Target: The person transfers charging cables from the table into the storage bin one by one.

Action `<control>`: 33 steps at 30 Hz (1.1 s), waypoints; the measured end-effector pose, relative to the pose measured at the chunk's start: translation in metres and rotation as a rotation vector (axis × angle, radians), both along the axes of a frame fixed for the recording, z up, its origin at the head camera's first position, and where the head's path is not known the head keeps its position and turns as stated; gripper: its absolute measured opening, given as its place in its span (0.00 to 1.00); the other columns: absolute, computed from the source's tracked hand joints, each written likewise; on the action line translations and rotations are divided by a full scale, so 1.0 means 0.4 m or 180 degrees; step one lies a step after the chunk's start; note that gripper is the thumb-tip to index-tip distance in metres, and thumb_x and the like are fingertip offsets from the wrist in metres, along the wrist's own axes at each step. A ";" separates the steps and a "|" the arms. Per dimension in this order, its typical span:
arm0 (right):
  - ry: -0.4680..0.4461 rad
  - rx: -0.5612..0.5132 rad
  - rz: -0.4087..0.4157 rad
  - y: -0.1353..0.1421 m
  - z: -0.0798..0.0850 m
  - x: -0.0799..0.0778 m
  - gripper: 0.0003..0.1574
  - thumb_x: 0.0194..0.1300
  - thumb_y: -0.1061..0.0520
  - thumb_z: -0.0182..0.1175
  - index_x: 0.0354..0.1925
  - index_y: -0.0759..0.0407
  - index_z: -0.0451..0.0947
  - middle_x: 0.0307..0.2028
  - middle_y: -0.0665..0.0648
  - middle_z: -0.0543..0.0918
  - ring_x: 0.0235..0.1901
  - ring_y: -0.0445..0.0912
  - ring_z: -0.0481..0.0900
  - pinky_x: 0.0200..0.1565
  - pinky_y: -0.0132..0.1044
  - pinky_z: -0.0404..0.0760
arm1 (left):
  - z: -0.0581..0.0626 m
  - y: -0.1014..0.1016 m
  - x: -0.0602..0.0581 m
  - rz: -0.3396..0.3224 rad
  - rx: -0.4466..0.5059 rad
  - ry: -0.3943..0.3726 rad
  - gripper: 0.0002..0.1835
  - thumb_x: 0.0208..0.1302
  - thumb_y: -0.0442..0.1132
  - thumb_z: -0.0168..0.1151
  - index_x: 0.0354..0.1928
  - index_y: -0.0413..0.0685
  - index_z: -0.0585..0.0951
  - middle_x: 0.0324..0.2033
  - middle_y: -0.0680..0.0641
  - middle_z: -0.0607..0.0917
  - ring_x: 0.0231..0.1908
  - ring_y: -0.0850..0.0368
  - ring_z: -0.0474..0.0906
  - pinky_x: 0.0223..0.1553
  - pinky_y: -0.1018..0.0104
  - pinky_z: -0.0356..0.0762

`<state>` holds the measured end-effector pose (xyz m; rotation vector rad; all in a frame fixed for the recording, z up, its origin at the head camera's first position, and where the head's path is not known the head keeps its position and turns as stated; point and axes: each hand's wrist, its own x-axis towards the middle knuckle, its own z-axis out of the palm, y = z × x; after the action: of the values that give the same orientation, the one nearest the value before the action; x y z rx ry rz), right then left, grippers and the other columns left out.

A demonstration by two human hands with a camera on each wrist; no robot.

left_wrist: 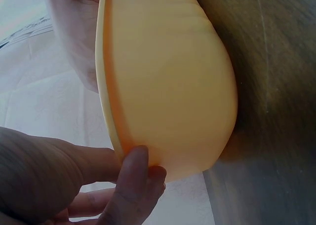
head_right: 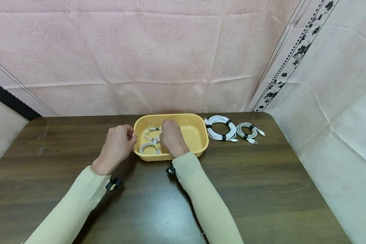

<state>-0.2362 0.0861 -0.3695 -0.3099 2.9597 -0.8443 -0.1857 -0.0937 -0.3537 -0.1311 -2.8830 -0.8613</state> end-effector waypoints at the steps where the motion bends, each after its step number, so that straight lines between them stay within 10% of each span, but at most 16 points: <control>1: -0.0009 0.0006 -0.0008 0.002 0.001 0.000 0.23 0.64 0.69 0.55 0.17 0.54 0.60 0.20 0.49 0.57 0.19 0.42 0.54 0.20 0.31 0.55 | 0.000 0.000 0.000 -0.0003 -0.0001 0.0010 0.07 0.69 0.33 0.59 0.35 0.36 0.82 0.27 0.43 0.82 0.29 0.51 0.78 0.28 0.63 0.74; 10: -0.0168 0.0149 -0.0139 0.017 0.020 -0.001 0.06 0.70 0.59 0.61 0.43 0.58 0.83 0.37 0.55 0.84 0.31 0.45 0.76 0.33 0.35 0.74 | 0.003 -0.003 -0.002 0.0011 0.0003 -0.0028 0.07 0.70 0.33 0.59 0.36 0.36 0.82 0.28 0.42 0.82 0.29 0.51 0.78 0.28 0.63 0.75; 33: 0.0086 0.0277 0.0350 0.054 0.036 0.022 0.15 0.65 0.55 0.64 0.49 0.59 0.84 0.46 0.56 0.85 0.45 0.48 0.81 0.51 0.43 0.80 | 0.002 0.000 0.000 0.0010 0.0025 -0.0113 0.08 0.70 0.34 0.59 0.41 0.34 0.83 0.30 0.41 0.83 0.30 0.50 0.79 0.29 0.63 0.76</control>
<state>-0.2272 0.1075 -0.3552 -0.4781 2.9611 -0.7026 -0.1855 -0.0935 -0.3527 -0.1116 -2.9115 -0.8830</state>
